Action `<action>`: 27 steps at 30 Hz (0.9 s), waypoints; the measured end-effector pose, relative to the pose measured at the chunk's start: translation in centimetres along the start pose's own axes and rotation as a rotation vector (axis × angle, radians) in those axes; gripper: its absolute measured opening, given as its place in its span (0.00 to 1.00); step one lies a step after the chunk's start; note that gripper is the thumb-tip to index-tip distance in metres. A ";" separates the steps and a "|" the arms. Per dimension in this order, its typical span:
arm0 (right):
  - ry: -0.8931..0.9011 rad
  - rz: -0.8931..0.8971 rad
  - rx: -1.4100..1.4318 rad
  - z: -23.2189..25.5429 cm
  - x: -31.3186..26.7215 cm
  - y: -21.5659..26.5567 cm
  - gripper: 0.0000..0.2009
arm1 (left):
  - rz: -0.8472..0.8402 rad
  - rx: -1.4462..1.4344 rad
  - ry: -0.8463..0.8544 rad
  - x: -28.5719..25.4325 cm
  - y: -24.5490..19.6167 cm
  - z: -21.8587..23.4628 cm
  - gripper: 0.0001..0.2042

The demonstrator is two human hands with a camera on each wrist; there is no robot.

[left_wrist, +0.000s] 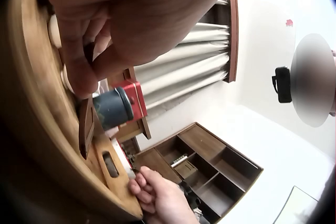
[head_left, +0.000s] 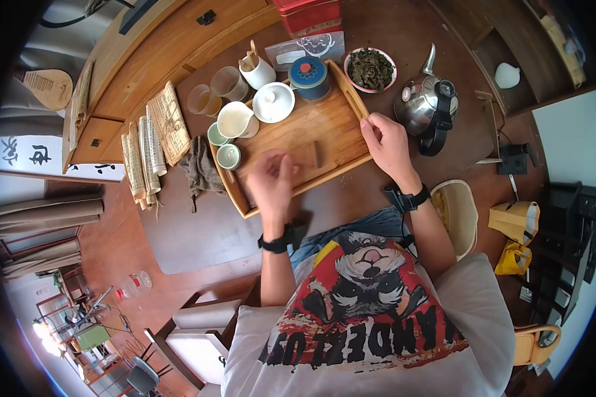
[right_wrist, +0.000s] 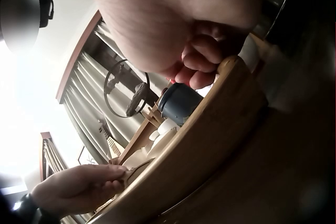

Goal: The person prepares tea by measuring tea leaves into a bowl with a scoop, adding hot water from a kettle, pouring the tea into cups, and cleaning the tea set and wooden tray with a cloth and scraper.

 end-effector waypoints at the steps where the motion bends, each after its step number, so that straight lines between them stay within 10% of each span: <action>1: 0.001 -0.004 0.003 -0.1 0.0 -0.1 0.12 | -0.024 0.018 -0.044 -0.6 -0.5 1.6 0.08; 9: 0.036 0.027 0.035 -0.3 0.4 -0.3 0.13 | 0.035 0.106 -0.281 -4.0 -0.3 10.6 0.07; 27: 0.044 0.051 0.012 -0.4 0.3 -0.1 0.11 | 0.069 0.257 -0.354 -4.1 -0.3 10.2 0.05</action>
Point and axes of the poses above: each hand's wrist, its own x-axis towards the middle knuckle, its own z-axis out of the back of the hand, y = z × x, the point moved 7 cm from there along x, towards the middle knuckle, and after that the axes turned 8 degrees about -x, right-handed, at the moved point
